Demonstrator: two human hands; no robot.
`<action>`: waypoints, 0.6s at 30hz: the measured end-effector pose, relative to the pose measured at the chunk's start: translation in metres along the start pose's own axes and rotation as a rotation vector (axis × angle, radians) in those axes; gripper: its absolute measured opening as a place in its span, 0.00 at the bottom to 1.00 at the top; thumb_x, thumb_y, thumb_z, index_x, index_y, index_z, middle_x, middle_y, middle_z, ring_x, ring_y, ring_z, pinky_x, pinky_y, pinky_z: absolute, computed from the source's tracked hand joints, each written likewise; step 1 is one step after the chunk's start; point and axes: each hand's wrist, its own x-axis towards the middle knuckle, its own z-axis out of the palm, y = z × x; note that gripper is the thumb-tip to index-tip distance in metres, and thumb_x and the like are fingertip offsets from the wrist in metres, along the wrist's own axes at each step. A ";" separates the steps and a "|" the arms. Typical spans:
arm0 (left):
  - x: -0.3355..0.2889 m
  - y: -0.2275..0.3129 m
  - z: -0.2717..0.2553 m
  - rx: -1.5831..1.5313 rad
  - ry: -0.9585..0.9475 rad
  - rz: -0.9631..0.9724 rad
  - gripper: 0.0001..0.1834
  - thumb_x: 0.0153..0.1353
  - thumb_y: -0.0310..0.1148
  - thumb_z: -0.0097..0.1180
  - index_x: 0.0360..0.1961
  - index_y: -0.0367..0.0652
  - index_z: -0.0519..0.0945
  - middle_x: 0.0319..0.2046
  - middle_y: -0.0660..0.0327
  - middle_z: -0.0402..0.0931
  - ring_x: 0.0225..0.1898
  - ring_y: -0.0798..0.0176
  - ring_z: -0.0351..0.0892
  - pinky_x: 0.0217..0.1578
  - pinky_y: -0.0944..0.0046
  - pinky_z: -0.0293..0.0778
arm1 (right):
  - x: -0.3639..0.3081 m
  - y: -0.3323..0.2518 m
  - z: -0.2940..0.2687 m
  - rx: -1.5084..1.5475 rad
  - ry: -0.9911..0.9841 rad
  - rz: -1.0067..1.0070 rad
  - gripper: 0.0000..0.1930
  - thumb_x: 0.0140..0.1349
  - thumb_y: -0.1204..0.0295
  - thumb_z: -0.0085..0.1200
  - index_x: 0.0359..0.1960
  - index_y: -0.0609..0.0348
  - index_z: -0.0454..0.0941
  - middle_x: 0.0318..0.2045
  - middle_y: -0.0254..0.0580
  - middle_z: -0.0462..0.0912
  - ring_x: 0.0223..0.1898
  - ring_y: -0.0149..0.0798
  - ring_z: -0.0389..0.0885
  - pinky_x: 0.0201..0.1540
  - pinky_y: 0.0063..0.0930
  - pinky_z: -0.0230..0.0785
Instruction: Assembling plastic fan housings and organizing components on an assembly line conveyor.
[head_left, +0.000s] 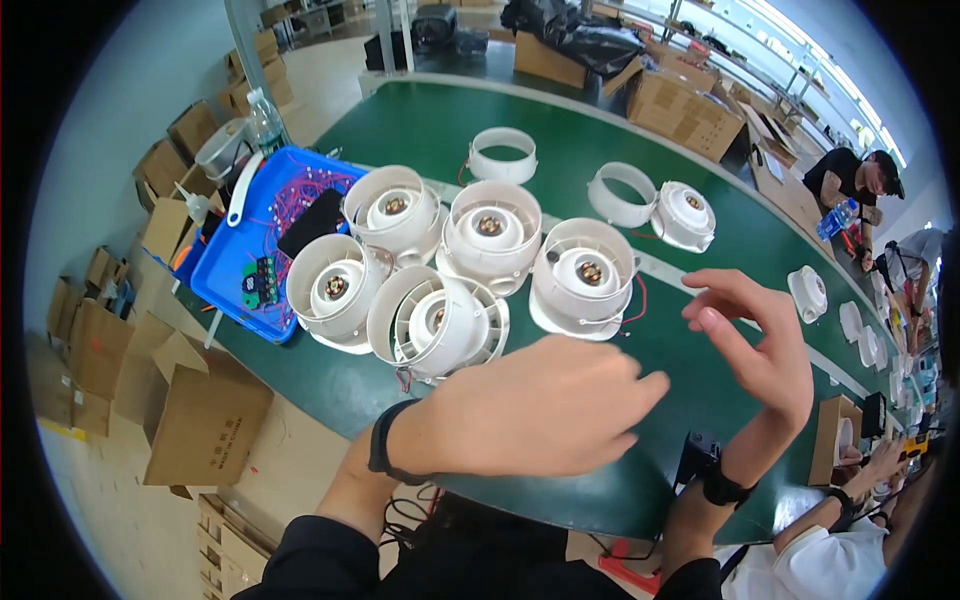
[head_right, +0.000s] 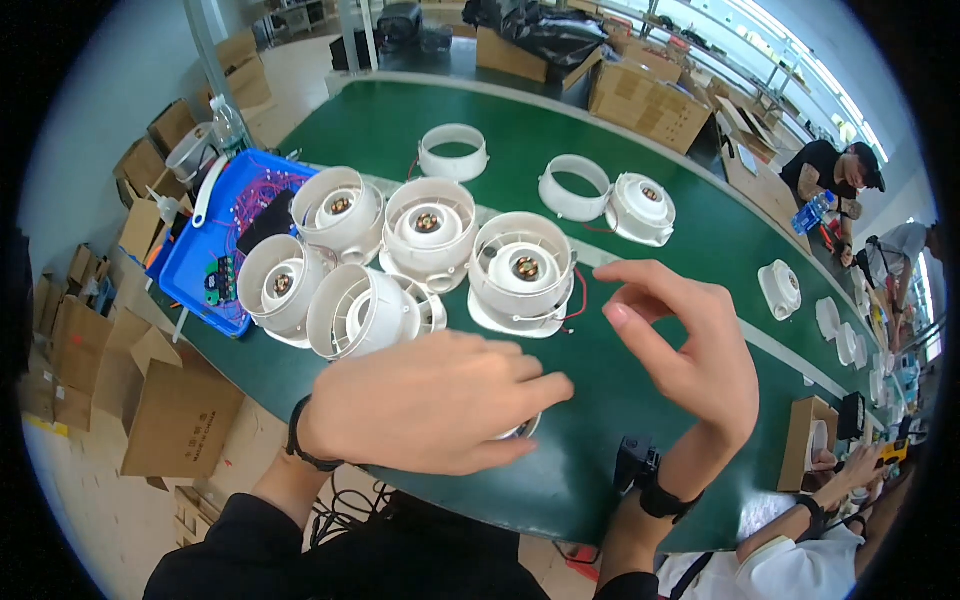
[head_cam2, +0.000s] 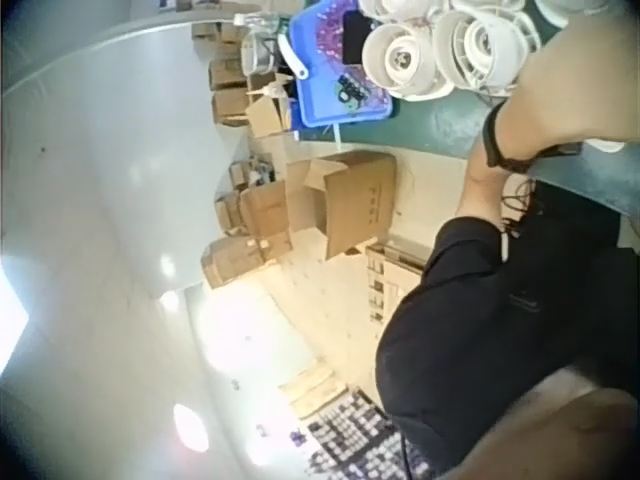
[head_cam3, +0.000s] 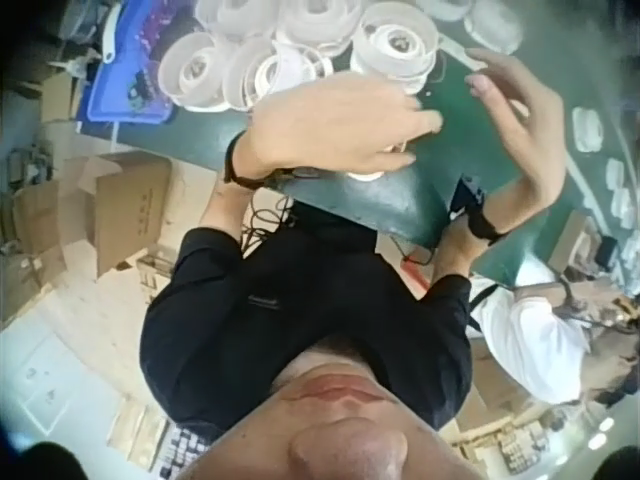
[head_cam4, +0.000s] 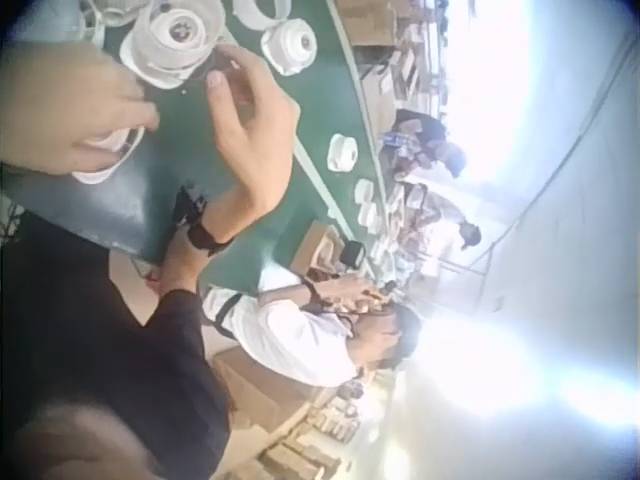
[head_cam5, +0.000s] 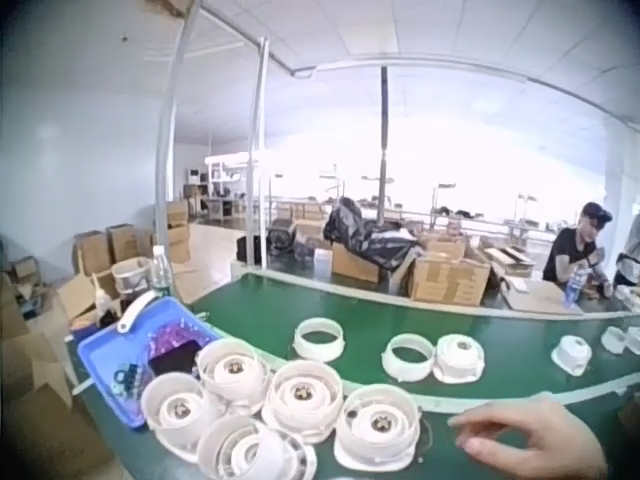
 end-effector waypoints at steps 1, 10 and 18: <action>0.009 -0.003 0.010 0.018 -0.001 0.016 0.23 0.58 0.36 0.60 0.53 0.39 0.73 0.35 0.53 0.76 0.40 0.52 0.80 0.37 0.58 0.76 | -0.009 0.001 -0.010 -0.009 0.022 -0.004 0.14 0.61 0.76 0.57 0.48 0.65 0.79 0.28 0.44 0.83 0.30 0.35 0.83 0.39 0.26 0.75; 0.006 -0.030 0.094 0.334 -0.122 -0.015 0.60 0.36 0.46 0.75 0.72 0.58 0.55 0.70 0.42 0.52 0.70 0.32 0.52 0.62 0.33 0.57 | -0.050 -0.001 -0.056 0.027 0.051 -0.161 0.18 0.59 0.78 0.56 0.52 0.65 0.77 0.32 0.46 0.82 0.33 0.39 0.83 0.41 0.28 0.75; 0.028 -0.019 0.083 0.551 -0.321 0.076 0.58 0.38 0.55 0.73 0.71 0.62 0.57 0.64 0.42 0.58 0.61 0.34 0.62 0.55 0.40 0.64 | -0.059 -0.005 -0.059 0.054 0.001 -0.265 0.19 0.58 0.77 0.59 0.51 0.65 0.76 0.34 0.49 0.83 0.33 0.43 0.84 0.38 0.30 0.75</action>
